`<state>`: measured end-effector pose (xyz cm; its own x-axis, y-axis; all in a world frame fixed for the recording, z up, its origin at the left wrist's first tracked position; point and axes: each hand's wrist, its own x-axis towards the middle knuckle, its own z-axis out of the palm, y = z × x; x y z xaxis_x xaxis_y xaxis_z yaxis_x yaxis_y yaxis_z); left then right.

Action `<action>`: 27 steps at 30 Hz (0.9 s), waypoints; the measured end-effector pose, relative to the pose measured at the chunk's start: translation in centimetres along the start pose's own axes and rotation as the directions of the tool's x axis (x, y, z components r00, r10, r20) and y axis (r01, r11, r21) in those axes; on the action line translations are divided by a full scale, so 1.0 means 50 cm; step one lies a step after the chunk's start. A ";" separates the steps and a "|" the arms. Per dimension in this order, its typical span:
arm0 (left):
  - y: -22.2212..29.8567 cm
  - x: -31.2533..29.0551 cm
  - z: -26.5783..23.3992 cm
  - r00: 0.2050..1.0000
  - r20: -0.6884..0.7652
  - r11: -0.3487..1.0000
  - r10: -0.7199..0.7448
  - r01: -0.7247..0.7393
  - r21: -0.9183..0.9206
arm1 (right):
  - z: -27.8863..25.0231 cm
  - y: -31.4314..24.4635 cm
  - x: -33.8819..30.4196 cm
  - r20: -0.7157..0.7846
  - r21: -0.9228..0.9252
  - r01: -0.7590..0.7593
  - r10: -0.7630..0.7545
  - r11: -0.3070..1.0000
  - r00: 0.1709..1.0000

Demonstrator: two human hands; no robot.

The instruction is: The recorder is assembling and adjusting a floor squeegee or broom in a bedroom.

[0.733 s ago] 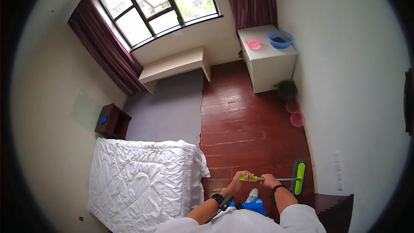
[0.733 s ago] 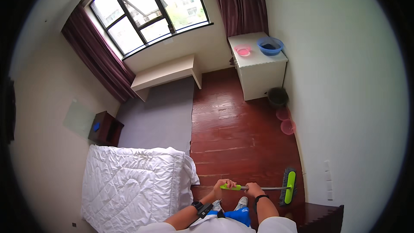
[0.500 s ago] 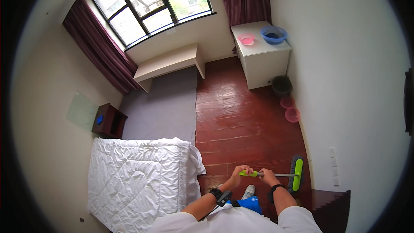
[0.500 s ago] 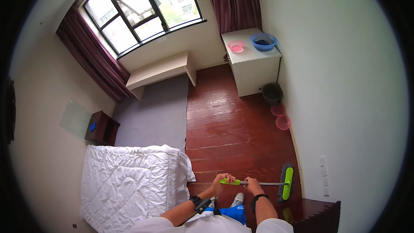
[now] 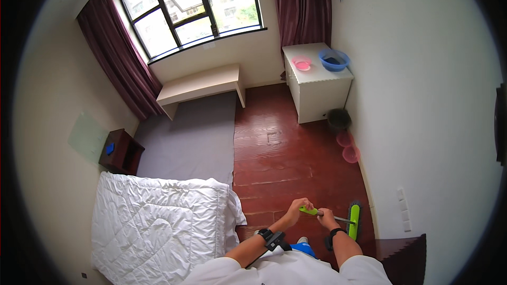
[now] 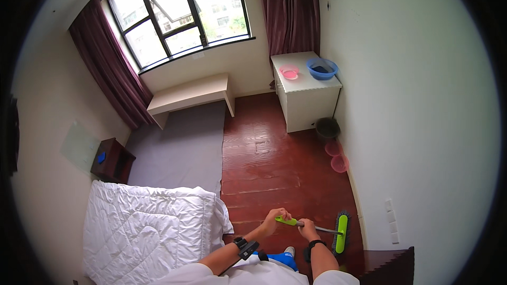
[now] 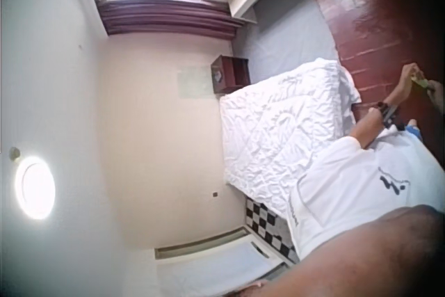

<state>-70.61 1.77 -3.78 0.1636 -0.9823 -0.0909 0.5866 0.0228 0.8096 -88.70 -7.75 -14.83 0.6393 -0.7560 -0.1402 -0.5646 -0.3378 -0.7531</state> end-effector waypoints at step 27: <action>0.454 -0.743 -0.438 0.675 -0.539 0.854 0.504 -0.480 0.199 | 0.666 -0.781 -0.016 0.891 0.067 0.478 -0.269 0.876 0.367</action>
<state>-45.98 42.84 5.27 0.8337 -0.5512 0.0346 0.2649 0.4541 0.8506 -49.78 24.69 -6.72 0.8512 0.3125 -0.4217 -0.1540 -0.6194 -0.7698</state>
